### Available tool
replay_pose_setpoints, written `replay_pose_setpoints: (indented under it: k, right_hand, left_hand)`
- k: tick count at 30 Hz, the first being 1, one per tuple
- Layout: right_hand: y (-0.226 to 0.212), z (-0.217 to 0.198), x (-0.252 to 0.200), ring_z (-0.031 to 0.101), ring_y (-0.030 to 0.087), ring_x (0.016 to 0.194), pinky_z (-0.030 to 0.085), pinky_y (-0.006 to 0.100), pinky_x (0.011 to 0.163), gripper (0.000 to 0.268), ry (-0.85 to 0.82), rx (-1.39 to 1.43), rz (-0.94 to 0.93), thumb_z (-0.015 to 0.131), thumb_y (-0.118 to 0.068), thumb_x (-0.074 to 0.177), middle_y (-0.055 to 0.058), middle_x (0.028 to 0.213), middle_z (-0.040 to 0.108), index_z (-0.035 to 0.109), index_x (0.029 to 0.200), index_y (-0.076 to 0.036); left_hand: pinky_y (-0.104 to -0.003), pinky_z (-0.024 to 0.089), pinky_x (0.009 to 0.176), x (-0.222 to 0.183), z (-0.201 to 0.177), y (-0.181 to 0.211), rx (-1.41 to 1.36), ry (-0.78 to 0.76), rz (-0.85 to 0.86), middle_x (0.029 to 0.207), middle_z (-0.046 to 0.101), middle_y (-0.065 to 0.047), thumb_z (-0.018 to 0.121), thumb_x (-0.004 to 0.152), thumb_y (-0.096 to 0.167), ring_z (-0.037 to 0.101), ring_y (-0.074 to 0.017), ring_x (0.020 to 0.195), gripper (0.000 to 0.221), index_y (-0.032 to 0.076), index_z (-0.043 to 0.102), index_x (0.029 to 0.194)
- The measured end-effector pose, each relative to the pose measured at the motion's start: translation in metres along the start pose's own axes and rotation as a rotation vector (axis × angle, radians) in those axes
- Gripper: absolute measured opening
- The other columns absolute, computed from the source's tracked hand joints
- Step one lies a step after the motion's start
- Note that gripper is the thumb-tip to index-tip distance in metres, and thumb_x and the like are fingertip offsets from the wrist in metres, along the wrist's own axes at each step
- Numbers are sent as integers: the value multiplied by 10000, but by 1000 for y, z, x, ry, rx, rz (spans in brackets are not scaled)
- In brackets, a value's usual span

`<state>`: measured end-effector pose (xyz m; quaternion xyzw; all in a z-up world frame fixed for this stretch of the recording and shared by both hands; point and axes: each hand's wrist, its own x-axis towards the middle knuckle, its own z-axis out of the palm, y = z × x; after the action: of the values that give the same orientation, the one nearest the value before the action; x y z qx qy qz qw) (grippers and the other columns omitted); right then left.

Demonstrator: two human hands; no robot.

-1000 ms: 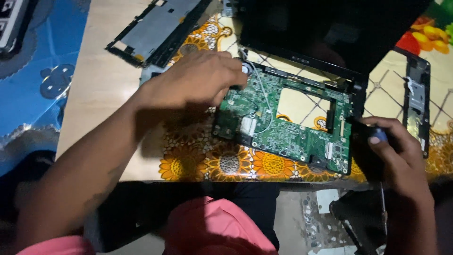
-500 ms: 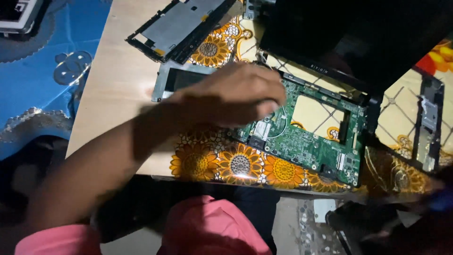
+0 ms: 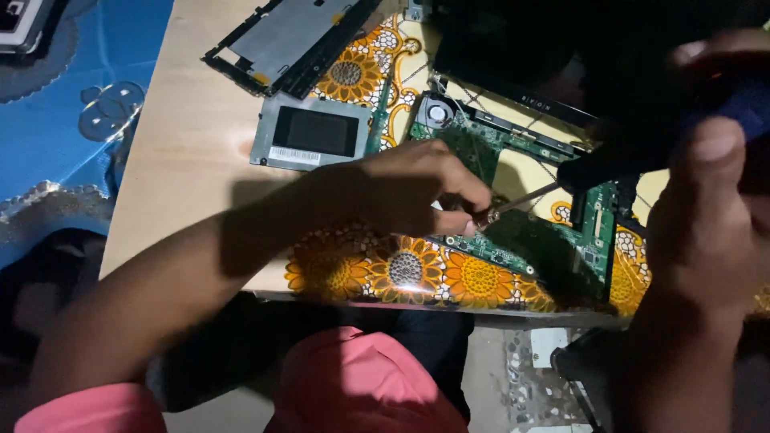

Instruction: Disassembling a laptop by removing the keyboard, bezel, and motherboard using a screwdriver.

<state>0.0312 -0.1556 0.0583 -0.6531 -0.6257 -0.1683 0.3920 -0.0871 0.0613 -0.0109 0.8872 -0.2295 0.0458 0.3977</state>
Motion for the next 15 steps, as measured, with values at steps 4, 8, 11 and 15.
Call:
replay_pose_setpoints:
  k: [4,8,11,15]
  right_hand:
    - [11,3,-3,497,400,1347,461,453,1117,510,-20,103,110,318,-353,1257,285,1450,453,401,1464,105]
    - [19,1,-24,501,370,1219,396,446,991,608,14,-188,295,359,-436,1296,267,1377,514,551,1480,110]
    - [11,8,-7,502,431,1441,408,477,1310,299,-17,185,75,384,-91,1285,262,1510,410,311,1548,30]
    - [9,5,-9,543,447,1381,442,481,1190,429,-21,105,77,449,-162,1237,330,1449,480,307,1575,61]
  left_hand:
    - [-300,360,434,1,-1,-2,78,-66,-15,593,594,0,631,918,141,502,-113,473,88,114,677,849]
    - [-332,350,413,0,0,-6,100,-10,88,627,629,-21,641,878,134,538,-151,487,77,102,687,825]
    - [-322,350,412,-1,0,-5,118,-26,92,601,592,-3,646,880,109,517,-134,466,105,96,648,776]
    - [-326,333,435,0,-4,-2,115,-44,40,590,598,15,649,855,105,509,-121,478,98,130,654,761]
